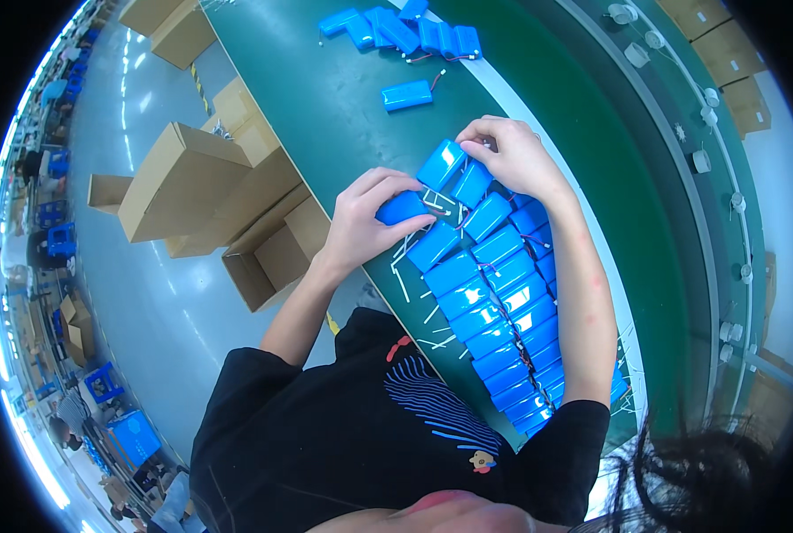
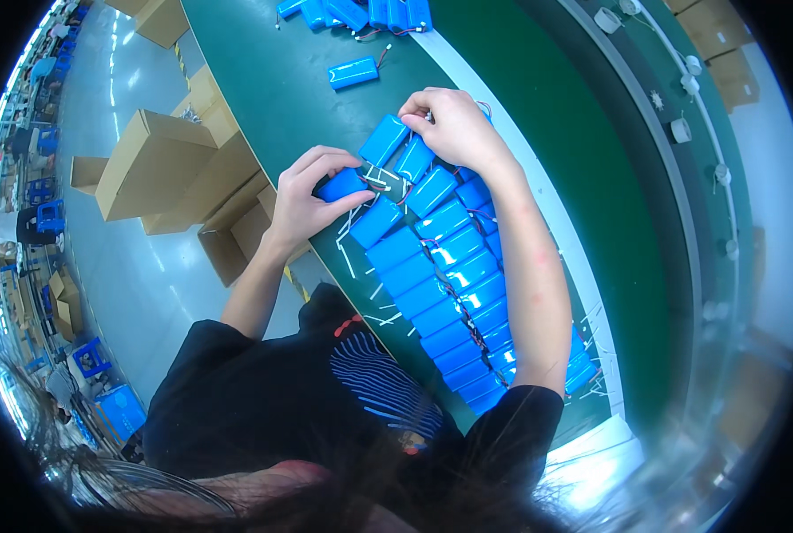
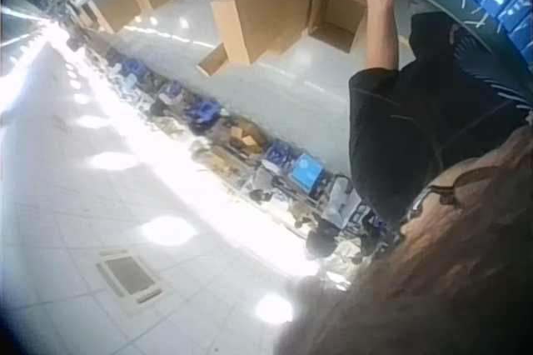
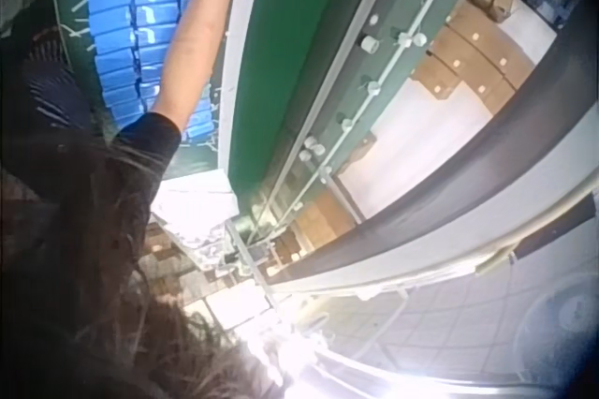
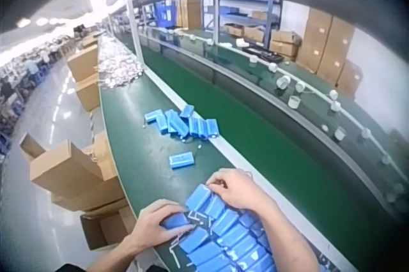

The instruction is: Unpack blue battery packs from cardboard boxes and arrange them on a conveyor belt.

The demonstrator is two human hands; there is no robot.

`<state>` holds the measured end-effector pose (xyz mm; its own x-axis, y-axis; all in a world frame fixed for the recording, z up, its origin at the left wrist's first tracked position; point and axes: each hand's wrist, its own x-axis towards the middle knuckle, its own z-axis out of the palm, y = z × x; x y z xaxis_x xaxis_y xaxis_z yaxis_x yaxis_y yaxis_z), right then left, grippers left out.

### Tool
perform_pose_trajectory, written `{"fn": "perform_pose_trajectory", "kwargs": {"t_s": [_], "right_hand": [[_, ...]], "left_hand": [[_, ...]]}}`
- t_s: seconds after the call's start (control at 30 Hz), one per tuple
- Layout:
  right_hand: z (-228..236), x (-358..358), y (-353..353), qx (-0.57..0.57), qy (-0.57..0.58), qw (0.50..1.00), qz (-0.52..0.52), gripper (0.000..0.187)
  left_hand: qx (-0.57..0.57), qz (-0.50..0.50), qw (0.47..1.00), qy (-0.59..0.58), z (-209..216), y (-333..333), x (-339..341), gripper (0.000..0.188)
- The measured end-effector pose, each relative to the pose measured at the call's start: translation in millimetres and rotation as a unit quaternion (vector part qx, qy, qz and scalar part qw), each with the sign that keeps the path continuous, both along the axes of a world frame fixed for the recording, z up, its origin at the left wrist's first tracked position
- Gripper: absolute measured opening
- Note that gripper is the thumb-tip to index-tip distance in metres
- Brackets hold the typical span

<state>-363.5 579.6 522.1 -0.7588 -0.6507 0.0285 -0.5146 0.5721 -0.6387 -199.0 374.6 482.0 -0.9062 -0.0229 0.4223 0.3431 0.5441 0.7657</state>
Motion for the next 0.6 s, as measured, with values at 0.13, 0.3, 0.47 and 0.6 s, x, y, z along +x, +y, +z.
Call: {"fn": "perform_pose_trajectory", "kwargs": {"t_s": [0.13,0.3,0.47,0.6], "right_hand": [[19.4,4.5,1.9,0.008,-0.103,0.994,-0.024,0.021],[18.6,1.6,6.5,-0.008,-0.111,0.994,-0.021,0.021],[11.5,1.6,10.6,-0.007,-0.019,1.000,0.011,0.019],[-2.7,1.7,12.3,-0.011,0.038,0.999,0.021,0.015]], "left_hand": [[-0.040,0.035,0.998,-0.046,-1.5,7.2,9.4,0.034],[-0.102,0.025,0.992,-0.075,3.1,18.9,6.7,0.029],[-0.131,0.043,0.990,-0.031,-2.0,24.3,6.7,0.026],[-0.147,0.036,0.987,-0.051,0.2,25.4,4.2,0.023]]}}
